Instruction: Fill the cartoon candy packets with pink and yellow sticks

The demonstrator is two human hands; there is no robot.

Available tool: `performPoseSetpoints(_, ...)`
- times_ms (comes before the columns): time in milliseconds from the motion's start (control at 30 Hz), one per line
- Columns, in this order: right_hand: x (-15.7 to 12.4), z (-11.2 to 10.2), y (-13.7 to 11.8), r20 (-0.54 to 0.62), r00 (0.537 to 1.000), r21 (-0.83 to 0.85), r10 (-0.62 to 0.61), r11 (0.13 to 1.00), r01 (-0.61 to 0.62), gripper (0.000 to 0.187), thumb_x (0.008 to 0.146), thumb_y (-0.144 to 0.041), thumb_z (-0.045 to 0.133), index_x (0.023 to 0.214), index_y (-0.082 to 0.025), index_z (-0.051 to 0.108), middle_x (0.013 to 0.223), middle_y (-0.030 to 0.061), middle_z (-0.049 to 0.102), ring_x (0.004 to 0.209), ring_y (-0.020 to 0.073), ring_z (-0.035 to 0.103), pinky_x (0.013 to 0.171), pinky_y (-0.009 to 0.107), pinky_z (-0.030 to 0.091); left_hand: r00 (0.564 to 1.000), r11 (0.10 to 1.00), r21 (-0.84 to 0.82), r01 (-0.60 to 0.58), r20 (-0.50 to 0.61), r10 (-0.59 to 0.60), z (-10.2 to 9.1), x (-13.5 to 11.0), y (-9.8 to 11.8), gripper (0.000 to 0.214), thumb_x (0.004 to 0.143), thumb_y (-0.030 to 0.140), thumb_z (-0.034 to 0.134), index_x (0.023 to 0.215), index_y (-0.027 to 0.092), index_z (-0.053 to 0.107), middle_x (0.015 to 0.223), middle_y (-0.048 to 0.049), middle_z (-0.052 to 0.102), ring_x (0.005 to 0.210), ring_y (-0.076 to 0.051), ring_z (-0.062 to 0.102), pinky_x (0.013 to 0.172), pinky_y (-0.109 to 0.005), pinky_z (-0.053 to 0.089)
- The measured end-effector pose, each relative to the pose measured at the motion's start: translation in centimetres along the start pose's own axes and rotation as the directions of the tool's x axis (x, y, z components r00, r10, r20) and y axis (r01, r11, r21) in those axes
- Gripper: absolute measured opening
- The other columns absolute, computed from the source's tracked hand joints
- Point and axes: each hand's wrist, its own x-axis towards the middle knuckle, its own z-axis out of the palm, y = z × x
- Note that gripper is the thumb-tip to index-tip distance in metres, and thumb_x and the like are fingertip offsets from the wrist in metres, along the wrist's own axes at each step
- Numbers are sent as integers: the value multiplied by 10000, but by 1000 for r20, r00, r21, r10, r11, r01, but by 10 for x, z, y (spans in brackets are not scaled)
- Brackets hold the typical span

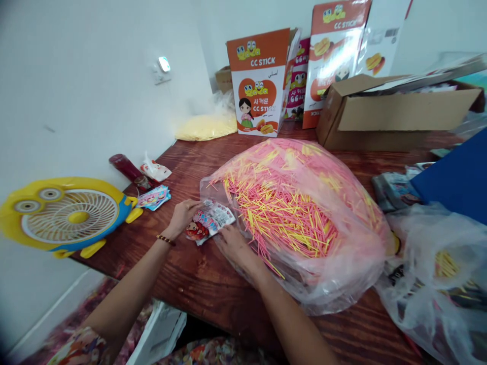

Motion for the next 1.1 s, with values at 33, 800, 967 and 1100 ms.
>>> performPoseSetpoints(33, 1, -10, -1, -14, 1000, 66, -2, 998, 3, 241, 916, -185, 518, 1097, -180, 678, 1113, 86, 693, 1060, 211, 611, 944, 361, 464, 1000, 999, -52, -16, 6, 16, -3, -1, 2, 244, 930, 277, 539, 978, 234, 774, 1026, -63, 766, 924, -197, 680, 840, -273, 478)
performPoseSetpoints(800, -28, -66, -17, -57, 986, 428, 157, 896, -118, 254, 880, -288, 553, 1092, -189, 652, 1020, 38, 711, 905, 164, 642, 784, 283, 476, 959, 874, -485, 13, 254, 126, -6, -57, 55, 171, 852, 295, 602, 762, 159, 655, 703, 0, 654, 659, -130, 560, 634, -224, 423)
performPoseSetpoints(967, -51, -60, -21, 24, 978, 358, 206, 912, -201, 132, 866, -280, 572, 791, -188, 630, 721, -26, 623, 691, 129, 555, 644, 246, 408, 918, 796, -595, 115, 370, 144, 23, -102, 87, 184, 881, 305, 594, 785, 157, 642, 714, -4, 645, 656, -124, 552, 620, -223, 405)
performPoseSetpoints(1100, -64, -65, -15, 6, 975, 302, 223, 929, -214, 141, 873, -290, 568, 795, -200, 643, 720, -21, 631, 678, 138, 552, 638, 257, 395, 925, 753, -637, 166, 365, 105, 38, -108, 94, 144, 846, 278, 644, 778, 152, 658, 714, -8, 652, 659, -127, 562, 626, -224, 406)
